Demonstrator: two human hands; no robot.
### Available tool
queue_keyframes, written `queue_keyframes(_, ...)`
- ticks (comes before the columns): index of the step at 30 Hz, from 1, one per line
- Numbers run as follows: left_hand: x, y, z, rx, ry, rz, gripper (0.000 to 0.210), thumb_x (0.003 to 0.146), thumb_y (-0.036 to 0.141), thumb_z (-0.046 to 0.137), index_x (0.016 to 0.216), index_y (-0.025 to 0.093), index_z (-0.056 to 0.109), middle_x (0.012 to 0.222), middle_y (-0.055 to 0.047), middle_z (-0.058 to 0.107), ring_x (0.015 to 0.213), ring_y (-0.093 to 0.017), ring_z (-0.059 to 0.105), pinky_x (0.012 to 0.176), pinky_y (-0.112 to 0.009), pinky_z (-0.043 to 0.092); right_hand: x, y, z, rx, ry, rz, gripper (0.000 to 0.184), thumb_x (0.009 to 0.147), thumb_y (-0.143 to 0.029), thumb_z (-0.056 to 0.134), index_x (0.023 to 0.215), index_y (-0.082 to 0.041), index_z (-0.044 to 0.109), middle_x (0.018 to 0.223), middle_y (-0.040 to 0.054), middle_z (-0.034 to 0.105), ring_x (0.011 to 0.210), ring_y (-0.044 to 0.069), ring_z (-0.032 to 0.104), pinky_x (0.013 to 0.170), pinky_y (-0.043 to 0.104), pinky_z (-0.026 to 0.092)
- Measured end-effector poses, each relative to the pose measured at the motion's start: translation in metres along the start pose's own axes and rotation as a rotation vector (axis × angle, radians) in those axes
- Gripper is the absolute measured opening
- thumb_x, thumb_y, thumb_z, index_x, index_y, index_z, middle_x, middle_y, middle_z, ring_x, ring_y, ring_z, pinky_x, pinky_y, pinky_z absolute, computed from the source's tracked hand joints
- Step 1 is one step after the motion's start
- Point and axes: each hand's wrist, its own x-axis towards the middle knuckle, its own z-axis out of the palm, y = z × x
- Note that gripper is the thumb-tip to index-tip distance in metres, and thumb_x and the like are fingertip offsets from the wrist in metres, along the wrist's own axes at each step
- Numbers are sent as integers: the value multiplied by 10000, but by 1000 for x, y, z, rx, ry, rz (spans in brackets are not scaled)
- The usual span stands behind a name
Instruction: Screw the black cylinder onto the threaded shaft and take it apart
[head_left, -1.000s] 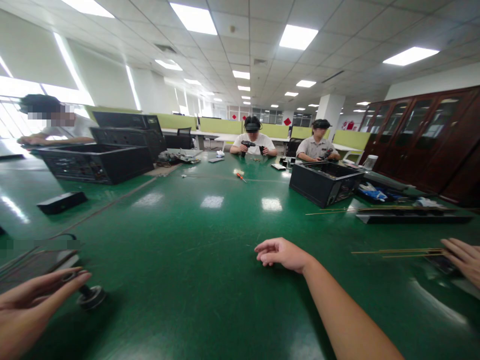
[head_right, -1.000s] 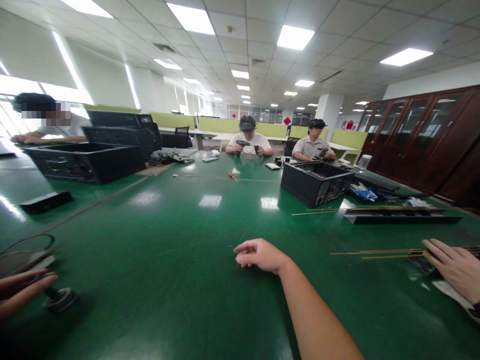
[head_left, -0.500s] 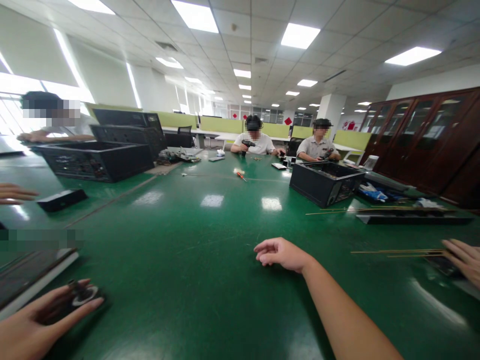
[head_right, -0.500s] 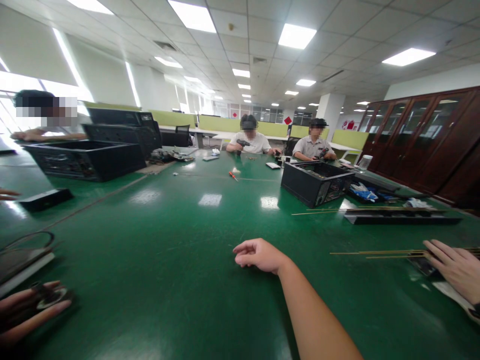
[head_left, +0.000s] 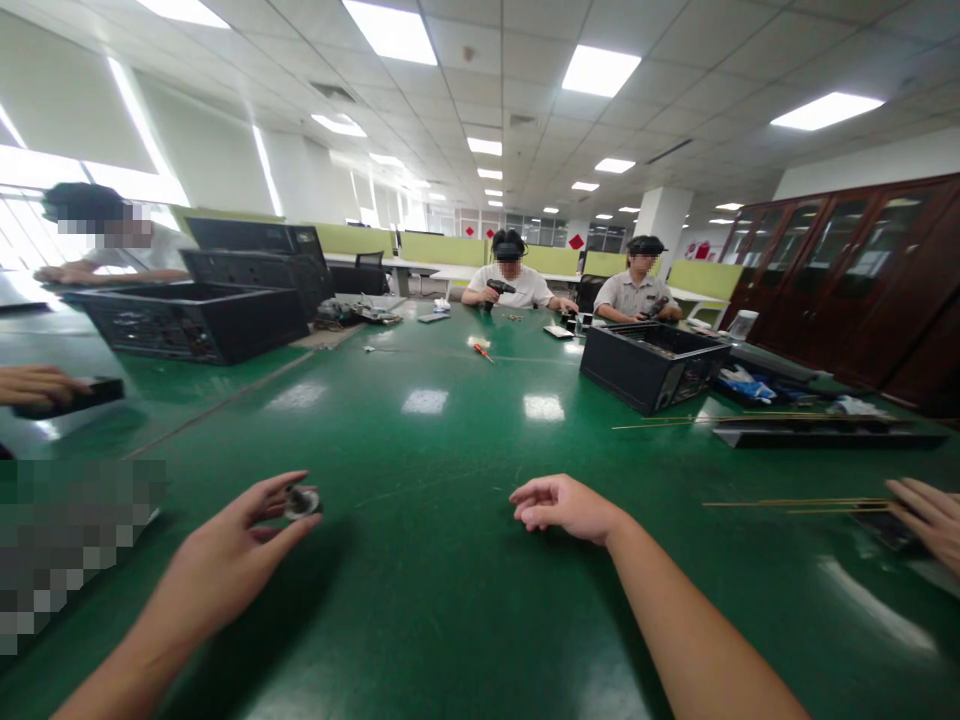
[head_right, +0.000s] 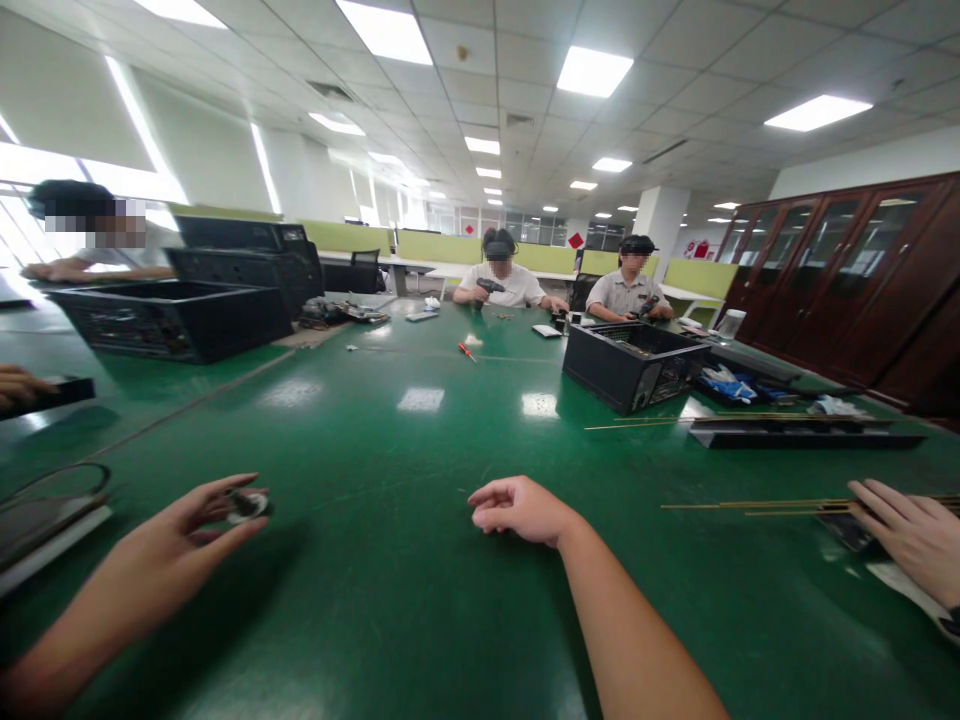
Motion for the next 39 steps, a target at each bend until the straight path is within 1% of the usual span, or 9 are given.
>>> queue_keyframes(3,9,56,31,-112,-205,86,491,803,478,609,1206,197,597,1096,-65,734,861,-231,702,853,-374,540,0,-1,0,2,11,-2,476,694,-368,824,1089,-136,694,932,72,704,766,152,637,688,289,484)
queue_keyframes(6,15,97,65,-174,-303,250,389,808,427,622,1126,205,649,1101,-68,717,971,-256,667,872,-375,520,0,0,0,16,40,-11,463,686,-349,825,1074,-133,691,904,65,700,754,154,641,678,288,486)
queue_keyframes(11,15,131,112,-231,-410,438,289,806,282,649,1088,225,669,1096,-57,693,1029,-246,630,947,-389,486,2,1,-2,6,144,-96,521,692,-218,772,1182,-138,616,895,39,675,692,124,610,682,287,487)
queue_keyframes(15,10,130,134,-258,-454,447,313,836,298,642,1140,228,645,1127,-69,674,1049,-246,618,962,-400,483,2,-1,4,-267,253,-177,607,700,-83,654,1286,-193,538,992,40,656,691,118,586,655,277,479)
queue_keyframes(19,3,118,143,-277,-518,509,336,882,318,602,1209,240,608,1156,-80,666,1063,-247,615,967,-410,482,-4,-9,19,-617,367,-316,662,710,-90,672,1329,-253,502,1198,65,614,1002,206,595,860,356,485)
queue_keyframes(22,-1,115,144,-311,-573,537,427,846,292,664,1260,261,564,1202,-72,659,1094,-252,614,985,-412,473,-8,-17,29,-671,388,-389,617,716,-84,658,1293,-242,506,1227,74,591,1053,218,578,919,366,474)
queue_keyframes(26,-1,118,143,-446,-593,477,481,814,271,706,1254,268,512,1138,-34,680,1056,-221,639,955,-366,491,-10,-22,36,-708,340,-368,463,712,-62,644,1131,-235,550,1058,39,635,970,203,599,871,333,473)
queue_keyframes(31,2,120,143,-519,-505,413,413,757,196,722,1114,237,519,1057,-15,677,1005,-198,649,925,-336,494,-10,-19,35,-745,350,-309,407,715,-68,652,1072,-238,554,990,27,638,897,200,597,808,318,457)
queue_keyframes(39,2,118,145,-545,-489,419,483,721,125,713,1150,233,519,1016,1,670,955,-172,641,910,-323,481,-7,-17,35,-811,314,-306,244,757,-81,652,956,-218,624,943,31,626,869,195,577,769,303,441)
